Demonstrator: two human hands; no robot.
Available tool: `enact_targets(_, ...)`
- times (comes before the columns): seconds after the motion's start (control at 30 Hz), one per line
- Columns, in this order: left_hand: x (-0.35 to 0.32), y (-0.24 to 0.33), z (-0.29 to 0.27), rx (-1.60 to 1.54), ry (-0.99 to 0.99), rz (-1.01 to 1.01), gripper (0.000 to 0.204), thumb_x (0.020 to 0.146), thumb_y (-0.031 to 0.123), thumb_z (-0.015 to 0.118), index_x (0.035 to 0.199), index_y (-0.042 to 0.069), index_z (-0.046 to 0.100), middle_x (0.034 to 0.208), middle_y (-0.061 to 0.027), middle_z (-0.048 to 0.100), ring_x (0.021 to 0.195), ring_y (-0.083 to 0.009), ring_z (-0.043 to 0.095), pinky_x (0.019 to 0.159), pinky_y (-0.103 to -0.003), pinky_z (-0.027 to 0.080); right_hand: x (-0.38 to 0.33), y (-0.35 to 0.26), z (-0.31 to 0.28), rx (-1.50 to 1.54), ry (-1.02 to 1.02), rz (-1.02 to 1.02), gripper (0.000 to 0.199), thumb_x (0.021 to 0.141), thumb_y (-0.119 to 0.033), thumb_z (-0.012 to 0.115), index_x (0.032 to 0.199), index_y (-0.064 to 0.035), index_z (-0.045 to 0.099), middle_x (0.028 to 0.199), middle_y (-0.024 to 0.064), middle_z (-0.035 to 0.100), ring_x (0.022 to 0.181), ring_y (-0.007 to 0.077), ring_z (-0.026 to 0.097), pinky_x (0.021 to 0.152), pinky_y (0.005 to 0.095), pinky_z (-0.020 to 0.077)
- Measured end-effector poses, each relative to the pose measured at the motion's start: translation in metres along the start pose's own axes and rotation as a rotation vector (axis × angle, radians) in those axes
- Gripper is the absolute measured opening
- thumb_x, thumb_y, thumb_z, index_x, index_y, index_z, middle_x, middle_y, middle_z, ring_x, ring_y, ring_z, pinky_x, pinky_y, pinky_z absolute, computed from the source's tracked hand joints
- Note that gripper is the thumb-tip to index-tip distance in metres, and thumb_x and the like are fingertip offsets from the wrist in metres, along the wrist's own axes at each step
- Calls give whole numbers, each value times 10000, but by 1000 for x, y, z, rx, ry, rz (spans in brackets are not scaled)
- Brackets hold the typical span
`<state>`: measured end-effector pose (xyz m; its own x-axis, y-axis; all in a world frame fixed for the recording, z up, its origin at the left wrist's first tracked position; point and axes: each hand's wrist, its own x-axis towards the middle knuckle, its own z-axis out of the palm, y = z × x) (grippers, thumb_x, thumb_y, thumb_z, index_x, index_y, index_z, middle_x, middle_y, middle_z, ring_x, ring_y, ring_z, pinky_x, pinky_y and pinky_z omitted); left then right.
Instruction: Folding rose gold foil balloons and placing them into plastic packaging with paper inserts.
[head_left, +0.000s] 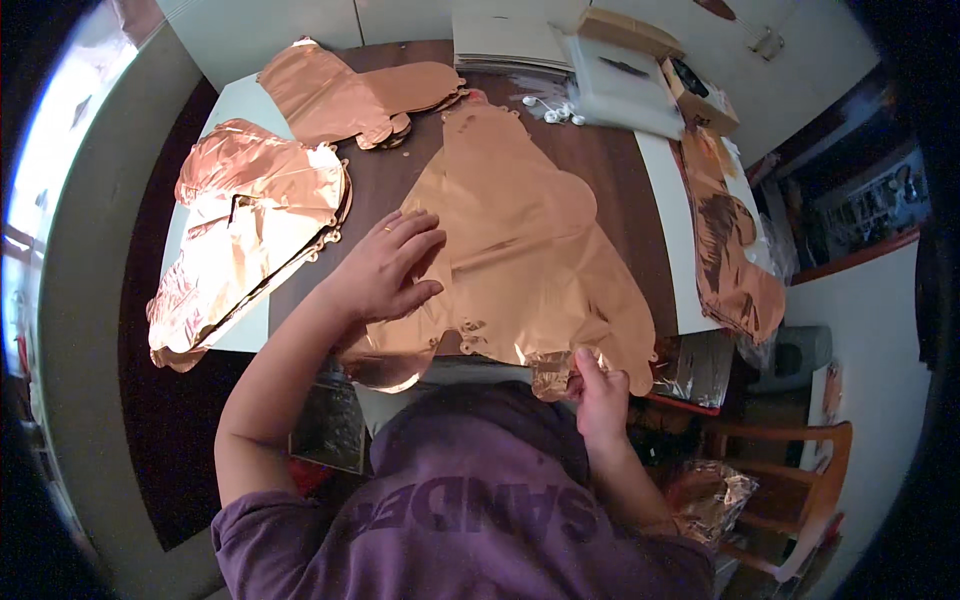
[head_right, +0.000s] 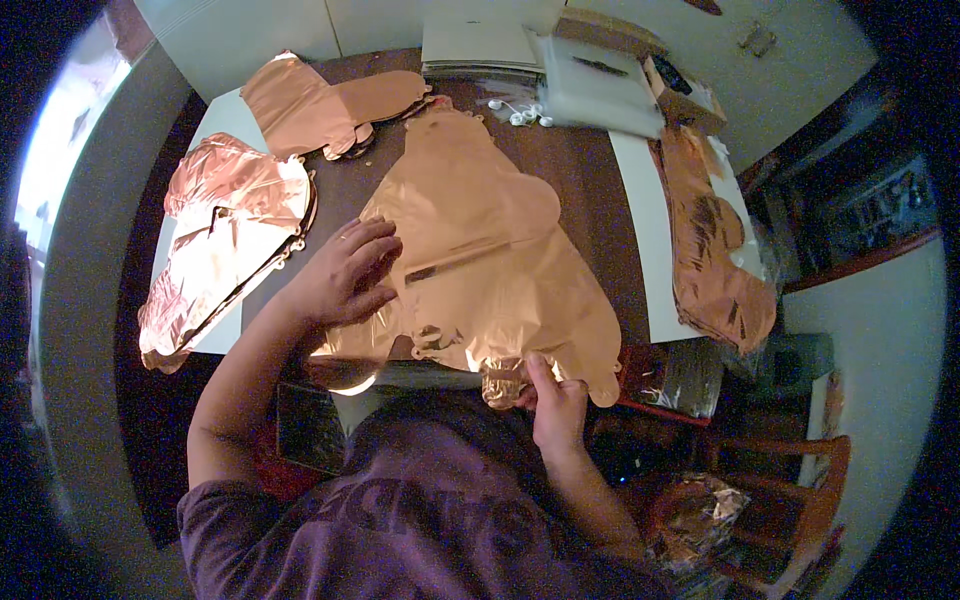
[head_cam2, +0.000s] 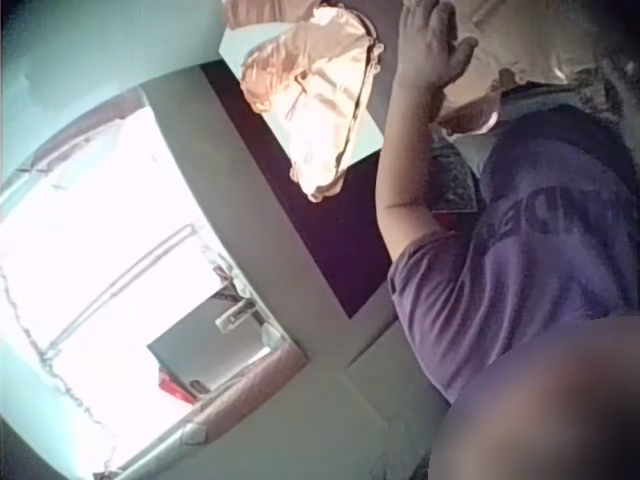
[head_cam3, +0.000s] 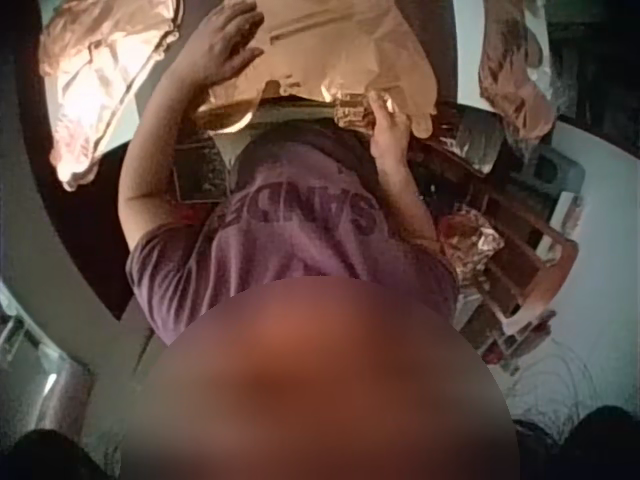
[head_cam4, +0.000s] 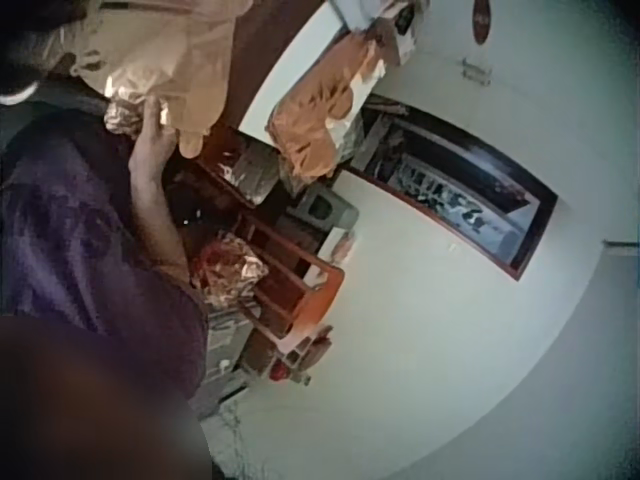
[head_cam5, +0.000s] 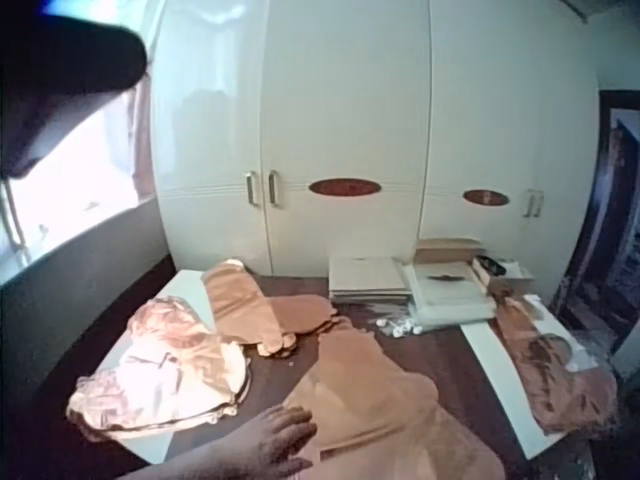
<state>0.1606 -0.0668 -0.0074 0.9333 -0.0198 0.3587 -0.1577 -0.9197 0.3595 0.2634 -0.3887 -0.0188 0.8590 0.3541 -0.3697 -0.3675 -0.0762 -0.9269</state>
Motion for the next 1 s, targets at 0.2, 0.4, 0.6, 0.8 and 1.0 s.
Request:
enact_targets(0.2, 12, 5, -4, 0, -60, -15, 571, 778, 289, 676, 1260, 33, 507, 1289, -201, 515, 1246, -383, 471, 1082, -531, 325, -1, 9, 1, 11, 20, -20, 283, 906, -281, 681, 789, -25, 654, 673, 42, 644, 505, 96, 566, 448, 226, 418)
enact_targets(0.4, 34, 29, 11, -9, 31, -47, 527, 829, 320, 640, 1250, 22, 530, 1322, -215, 504, 1289, -406, 426, 1106, -522, 298, -2, 12, 1, 3, -34, -32, 199, 910, -241, 675, 933, -47, 639, 744, 21, 640, 505, 84, 556, 436, 227, 424)
enact_targets(0.6, 39, 23, 37, 68, -76, -33, 651, 841, 409, 638, 1342, 27, 474, 1413, -228, 428, 1340, -431, 356, 1126, -521, 261, 1, 12, -4, -8, -119, 30, 251, 940, -254, 624, 1024, -20, 598, 812, 51, 650, 495, 120, 585, 420, 226, 421)
enact_targets(0.8, 43, 29, 36, 99, -115, -41, 646, 844, 436, 617, 1336, 54, 444, 1395, -216, 432, 1344, -407, 352, 1130, -513, 254, 3, -4, -9, 90, -46, 47, 249, 954, -274, 607, 1017, -34, 590, 805, 41, 638, 485, 142, 598, 395, 220, 396)
enact_targets(1.0, 52, 35, 28, 77, -59, -34, 577, 855, 393, 612, 1287, 28, 495, 1346, -219, 470, 1305, -399, 396, 1117, -492, 283, 9, -15, -12, -100, -105, -114, 211, 958, -204, 595, 1015, -1, 598, 806, 56, 652, 499, 132, 613, 388, 213, 398)
